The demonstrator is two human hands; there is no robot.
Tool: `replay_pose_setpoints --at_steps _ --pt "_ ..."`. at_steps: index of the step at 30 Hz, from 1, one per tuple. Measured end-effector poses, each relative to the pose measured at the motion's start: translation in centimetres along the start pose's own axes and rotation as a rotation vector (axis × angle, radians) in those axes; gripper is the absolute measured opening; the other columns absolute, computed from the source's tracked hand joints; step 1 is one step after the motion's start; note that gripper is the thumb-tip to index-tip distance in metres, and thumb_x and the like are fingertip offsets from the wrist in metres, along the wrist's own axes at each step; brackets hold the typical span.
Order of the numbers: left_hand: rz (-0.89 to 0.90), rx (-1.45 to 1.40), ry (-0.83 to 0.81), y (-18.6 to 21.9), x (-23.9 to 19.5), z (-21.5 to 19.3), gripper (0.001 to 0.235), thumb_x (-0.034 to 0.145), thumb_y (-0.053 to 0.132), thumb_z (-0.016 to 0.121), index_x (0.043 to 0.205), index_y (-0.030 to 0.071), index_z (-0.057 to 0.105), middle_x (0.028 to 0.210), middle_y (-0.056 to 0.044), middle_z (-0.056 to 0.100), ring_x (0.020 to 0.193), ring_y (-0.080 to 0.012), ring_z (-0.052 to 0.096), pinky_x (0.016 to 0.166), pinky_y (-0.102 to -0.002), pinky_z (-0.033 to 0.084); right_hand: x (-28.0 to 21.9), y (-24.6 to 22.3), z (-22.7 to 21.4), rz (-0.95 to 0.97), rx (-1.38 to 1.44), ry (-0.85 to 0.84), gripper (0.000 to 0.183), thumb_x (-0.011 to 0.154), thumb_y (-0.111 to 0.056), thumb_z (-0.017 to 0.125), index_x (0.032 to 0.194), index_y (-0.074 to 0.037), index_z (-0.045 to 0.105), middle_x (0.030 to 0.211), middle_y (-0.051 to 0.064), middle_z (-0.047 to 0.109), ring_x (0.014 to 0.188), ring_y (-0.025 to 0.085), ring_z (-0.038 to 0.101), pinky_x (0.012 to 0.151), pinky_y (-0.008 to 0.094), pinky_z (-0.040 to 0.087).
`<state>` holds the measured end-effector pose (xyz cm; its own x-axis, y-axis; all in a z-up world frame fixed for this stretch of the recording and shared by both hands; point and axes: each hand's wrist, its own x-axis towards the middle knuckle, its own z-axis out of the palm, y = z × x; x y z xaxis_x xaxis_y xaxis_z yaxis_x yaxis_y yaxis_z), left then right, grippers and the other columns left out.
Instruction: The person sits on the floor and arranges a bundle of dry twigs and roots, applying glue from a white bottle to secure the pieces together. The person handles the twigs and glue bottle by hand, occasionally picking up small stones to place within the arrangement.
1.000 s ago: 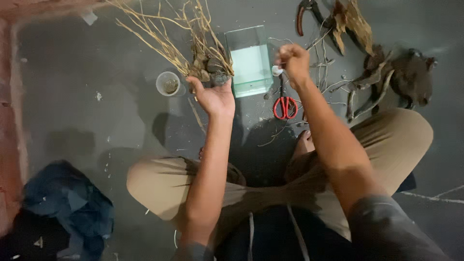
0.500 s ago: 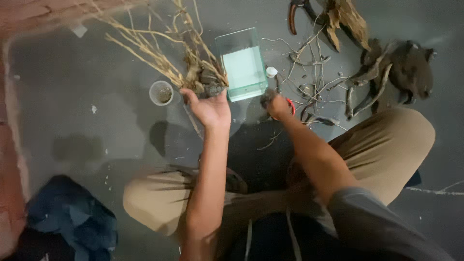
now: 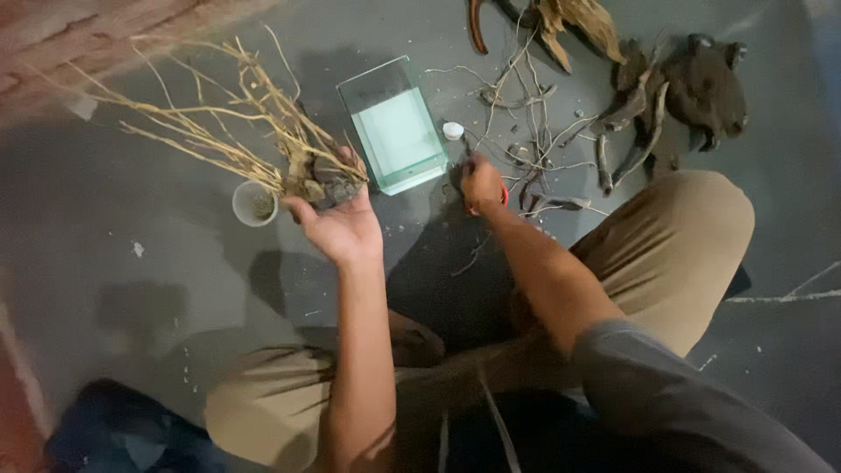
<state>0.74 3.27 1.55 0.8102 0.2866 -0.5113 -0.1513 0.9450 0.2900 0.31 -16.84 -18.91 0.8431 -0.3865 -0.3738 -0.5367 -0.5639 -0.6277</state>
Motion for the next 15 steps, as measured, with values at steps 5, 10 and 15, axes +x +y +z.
replay_pose_setpoints --at_steps 5,10,15 --pt "-0.020 -0.029 0.024 0.5 1.0 -0.9 0.068 0.094 0.048 0.062 0.150 0.014 0.044 0.159 -0.015 0.041 0.137 -0.0492 0.048 0.115 -0.063 0.043 3.6 -0.6 0.4 0.003 -0.151 -0.068 0.026 0.089 -0.022 0.065 0.104 -0.004 0.075 0.101 0.022 0.075 0.102 0.043 0.071 0.085 0.057 0.057" --pt "-0.018 -0.017 0.012 0.6 1.3 -1.3 0.068 0.093 0.049 0.062 0.148 0.014 0.046 0.156 -0.015 0.045 0.135 -0.0482 0.050 0.113 -0.063 0.046 4.8 -0.2 0.7 0.087 -0.194 -0.078 0.028 0.093 -0.022 0.062 0.107 0.002 0.069 0.100 0.026 0.074 0.102 0.041 0.072 0.086 0.048 0.059" --pt "-0.012 0.011 0.042 0.4 1.8 -1.9 0.066 0.094 0.052 0.059 0.149 0.018 0.046 0.157 -0.014 0.045 0.136 -0.0499 0.049 0.114 -0.064 0.043 4.7 -1.9 -0.2 0.078 -0.101 0.038 0.028 0.096 -0.019 0.062 0.123 -0.010 0.066 0.108 0.019 0.073 0.108 0.040 0.069 0.087 0.053 0.057"
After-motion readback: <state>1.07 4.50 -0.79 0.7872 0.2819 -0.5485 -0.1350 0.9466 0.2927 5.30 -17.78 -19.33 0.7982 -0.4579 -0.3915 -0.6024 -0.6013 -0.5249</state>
